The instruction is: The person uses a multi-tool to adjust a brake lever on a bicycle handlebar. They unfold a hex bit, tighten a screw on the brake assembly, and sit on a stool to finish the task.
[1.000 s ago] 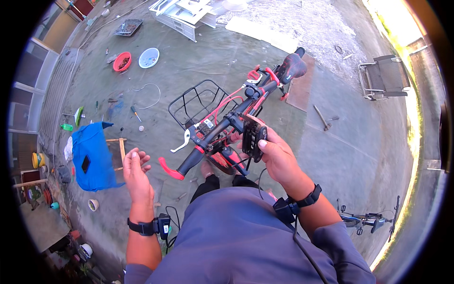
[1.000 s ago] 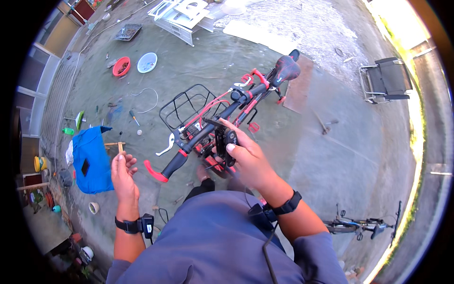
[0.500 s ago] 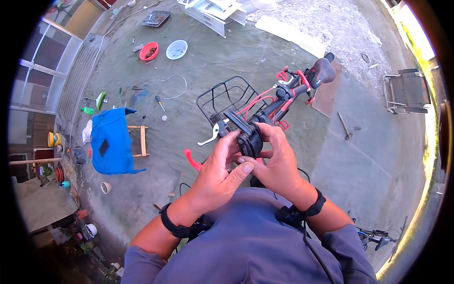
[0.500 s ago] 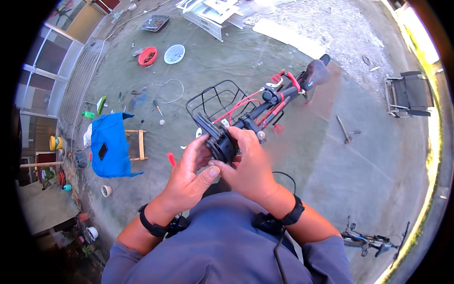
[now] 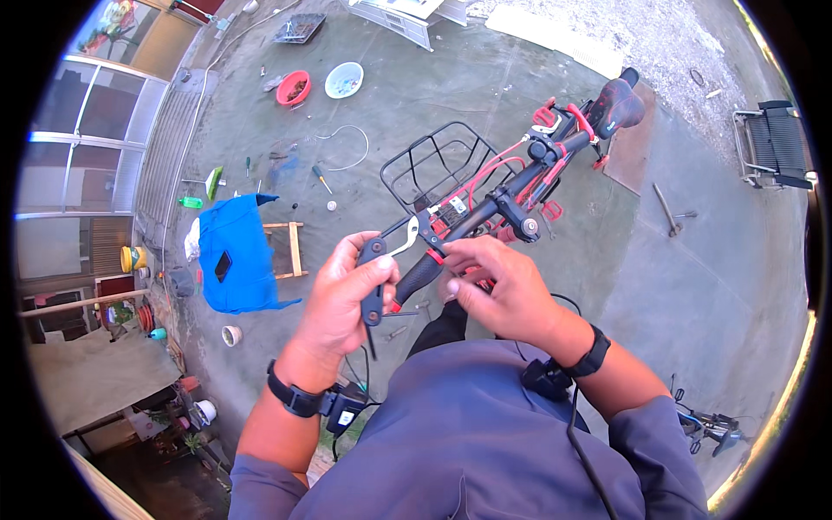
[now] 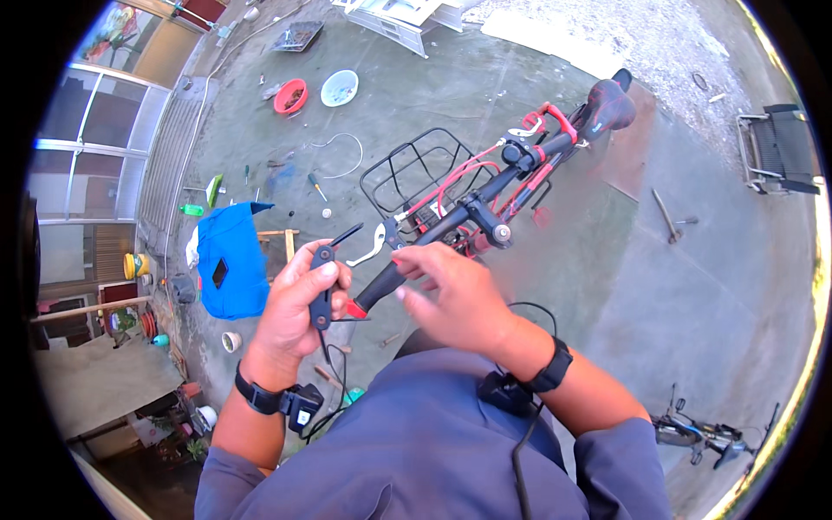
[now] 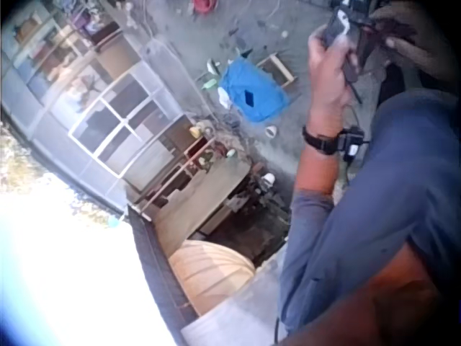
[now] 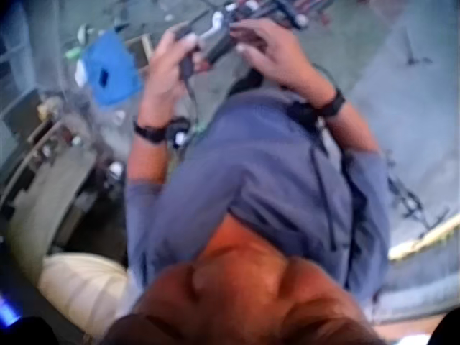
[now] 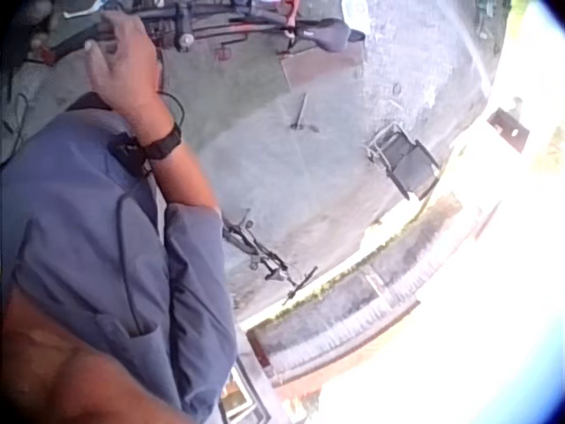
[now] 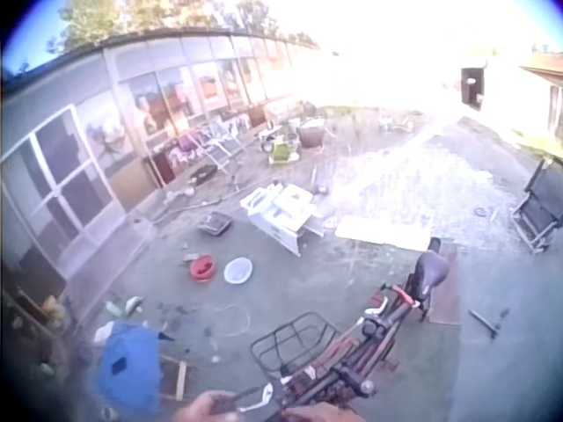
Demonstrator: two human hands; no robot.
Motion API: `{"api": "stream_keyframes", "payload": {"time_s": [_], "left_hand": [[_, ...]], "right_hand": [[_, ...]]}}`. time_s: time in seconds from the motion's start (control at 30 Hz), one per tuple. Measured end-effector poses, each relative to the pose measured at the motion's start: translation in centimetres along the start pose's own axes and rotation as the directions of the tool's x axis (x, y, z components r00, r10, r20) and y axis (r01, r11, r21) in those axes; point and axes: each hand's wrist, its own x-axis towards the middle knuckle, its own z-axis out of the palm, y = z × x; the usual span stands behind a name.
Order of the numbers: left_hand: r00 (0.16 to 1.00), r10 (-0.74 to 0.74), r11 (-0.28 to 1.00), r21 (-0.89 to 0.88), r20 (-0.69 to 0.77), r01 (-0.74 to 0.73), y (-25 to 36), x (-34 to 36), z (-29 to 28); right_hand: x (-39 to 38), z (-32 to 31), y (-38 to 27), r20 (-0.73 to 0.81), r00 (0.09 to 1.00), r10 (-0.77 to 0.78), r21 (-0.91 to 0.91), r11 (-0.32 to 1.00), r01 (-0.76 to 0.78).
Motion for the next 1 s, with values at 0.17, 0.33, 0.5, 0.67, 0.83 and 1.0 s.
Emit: {"api": "stream_keyframes", "payload": {"time_s": [0.17,0.33,0.5,0.67,0.83,1.0], "left_hand": [[0.989,-0.118,0.947,0.288,-0.09,0.14,2.2,0.1,-1.4],[0.967,-0.227,0.912,0.322,-0.117,0.254,2.3,0.6,-0.9],[0.978,-0.161,0.986,0.013,-0.135,0.164,0.8,1.1,-0.2],[0.97,-0.153,0.983,-0.13,-0.19,0.129,-0.9,0.8,0.8],[0.96,-0.158,0.986,-0.086,-0.231,0.141,-1.2,-0.4,2.5],[0.975,-0.175,0.979,0.077,-0.14,0.187,-1.4,-1.7,2.3]], "right_hand": [[-0.8,0.1,5.1,-0.027,0.993,0.118,-0.174,0.977,-0.121],[-0.7,0.9,6.0,0.019,0.993,0.114,0.009,0.993,-0.114],[-0.2,0.7,4.2,0.222,0.975,0.029,0.283,0.955,-0.093],[0.4,1.0,1.9,0.199,0.971,-0.129,0.32,0.946,0.06],[1.0,0.5,0.9,0.206,0.948,-0.243,0.244,0.951,0.191],[0.9,-0.1,-1.1,0.269,0.962,-0.052,0.534,0.839,-0.105]]}}
